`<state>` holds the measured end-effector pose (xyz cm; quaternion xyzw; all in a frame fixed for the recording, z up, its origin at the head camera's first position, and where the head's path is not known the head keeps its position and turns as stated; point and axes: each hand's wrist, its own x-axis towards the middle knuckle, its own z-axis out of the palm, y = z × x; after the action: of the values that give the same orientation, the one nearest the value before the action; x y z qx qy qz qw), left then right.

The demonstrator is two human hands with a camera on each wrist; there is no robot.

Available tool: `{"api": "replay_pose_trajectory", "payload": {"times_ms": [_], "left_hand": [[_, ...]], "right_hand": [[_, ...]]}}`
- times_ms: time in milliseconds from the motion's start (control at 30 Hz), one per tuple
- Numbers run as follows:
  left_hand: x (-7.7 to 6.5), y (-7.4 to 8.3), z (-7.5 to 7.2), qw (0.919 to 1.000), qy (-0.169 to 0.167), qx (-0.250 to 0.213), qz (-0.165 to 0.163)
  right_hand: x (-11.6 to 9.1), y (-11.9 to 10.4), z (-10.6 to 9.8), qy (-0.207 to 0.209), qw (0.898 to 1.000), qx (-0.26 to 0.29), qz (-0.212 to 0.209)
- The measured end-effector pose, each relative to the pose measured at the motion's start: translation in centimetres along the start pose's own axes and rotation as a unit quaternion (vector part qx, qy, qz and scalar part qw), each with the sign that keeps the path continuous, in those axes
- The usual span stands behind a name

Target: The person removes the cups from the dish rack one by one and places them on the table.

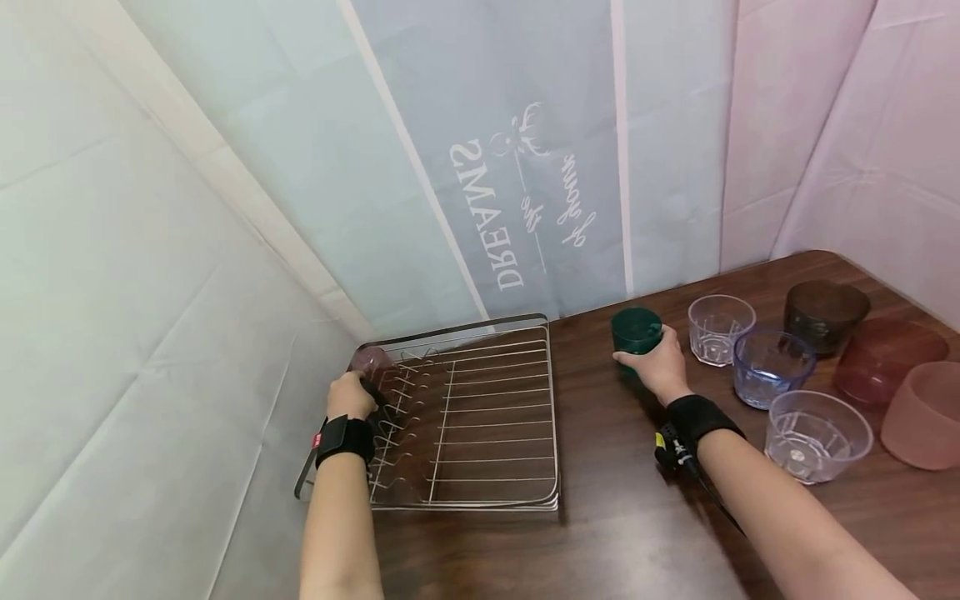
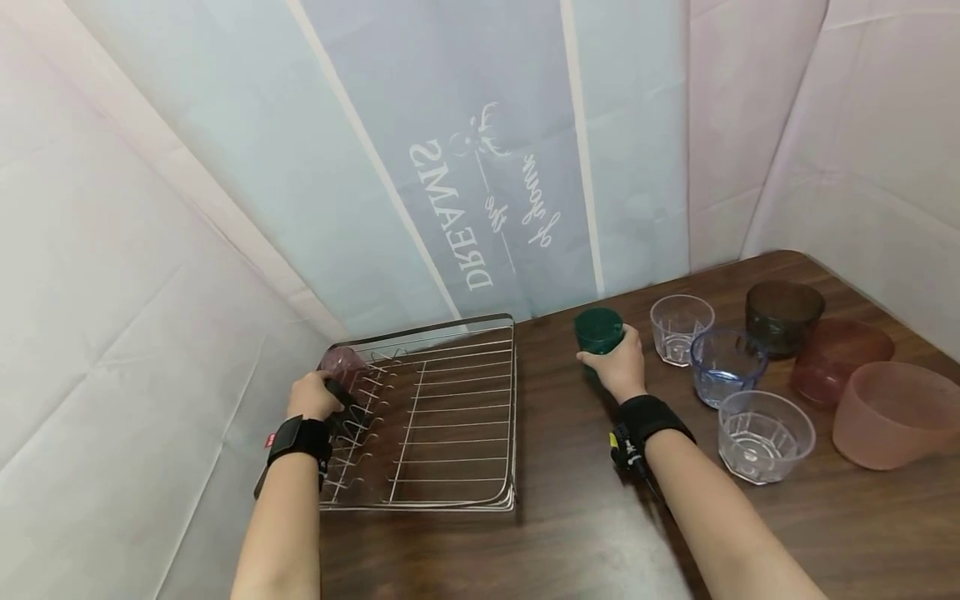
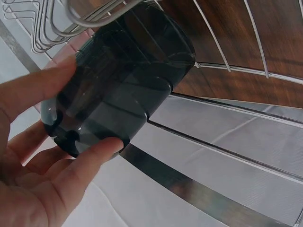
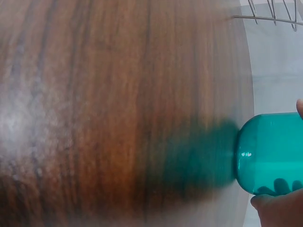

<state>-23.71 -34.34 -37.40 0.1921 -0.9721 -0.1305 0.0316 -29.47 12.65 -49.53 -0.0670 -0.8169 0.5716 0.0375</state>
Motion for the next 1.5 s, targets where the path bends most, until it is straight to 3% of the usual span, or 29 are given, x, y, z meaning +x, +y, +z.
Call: {"api": "replay_pose_trajectory", "payload": {"times_ms": [400,567,733,900,1000,1067,1100,1133,1167,1200,1233,1333,1433,1500], "left_hand": [[-2.2,-1.0,0.5,0.9995,0.026,-0.017,-0.002],[-3.0,-0.7,-0.3,0.9989,0.034,-0.031,0.005],[-4.0,0.1,-2.7,0.9983,0.045,-0.022,0.029],[-5.5,0.9,-6.8,0.9959,0.072,-0.033,0.044],[-6.2,2.0,-9.1,0.988,0.125,-0.071,0.057],[-6.7,3.5,-9.8,0.9742,0.159,-0.142,0.074],[-7.1,4.5,-9.8,0.9625,0.167,-0.197,0.082],[-7.4,5.7,-9.5,0.9447,0.16,-0.271,0.091],[-7.8,6.9,-8.9,0.919,0.146,-0.352,0.1],[-8.3,8.4,-8.2,0.8833,0.125,-0.439,0.105],[-8.8,9.8,-7.1,0.8398,0.096,-0.523,0.109],[-10.6,14.2,-3.5,0.7003,-0.013,-0.707,0.097],[-12.9,17.7,-0.1,0.5958,-0.105,-0.795,0.046],[-14.3,19.7,1.7,0.5409,-0.145,-0.828,0.01]], "right_hand": [[-0.9,0.4,-0.3,-0.037,0.999,-0.001,0.006],[-0.6,0.1,-0.5,-0.035,0.999,-0.012,-0.004],[-0.4,0.1,-1.0,-0.029,0.999,-0.017,-0.01],[-1.2,-0.6,-1.8,-0.001,1.0,-0.002,-0.015],[-2.3,-2.1,-2.4,0.04,0.997,0.045,-0.041],[-3.1,-3.6,-2.9,0.064,0.99,0.107,-0.07],[-3.5,-4.5,-3.1,0.071,0.984,0.139,-0.085],[-4.0,-5.4,-3.3,0.073,0.977,0.173,-0.098],[-4.5,-6.3,-3.3,0.064,0.969,0.21,-0.11],[-5.0,-7.2,-3.4,0.048,0.962,0.244,-0.117],[-5.4,-8.1,-3.3,0.023,0.954,0.273,-0.123],[-7.0,-10.3,-2.9,-0.087,0.926,0.342,-0.13],[-8.4,-11.7,-2.7,-0.201,0.894,0.374,-0.14],[-9.0,-12.5,-2.9,-0.243,0.878,0.384,-0.153]]}}
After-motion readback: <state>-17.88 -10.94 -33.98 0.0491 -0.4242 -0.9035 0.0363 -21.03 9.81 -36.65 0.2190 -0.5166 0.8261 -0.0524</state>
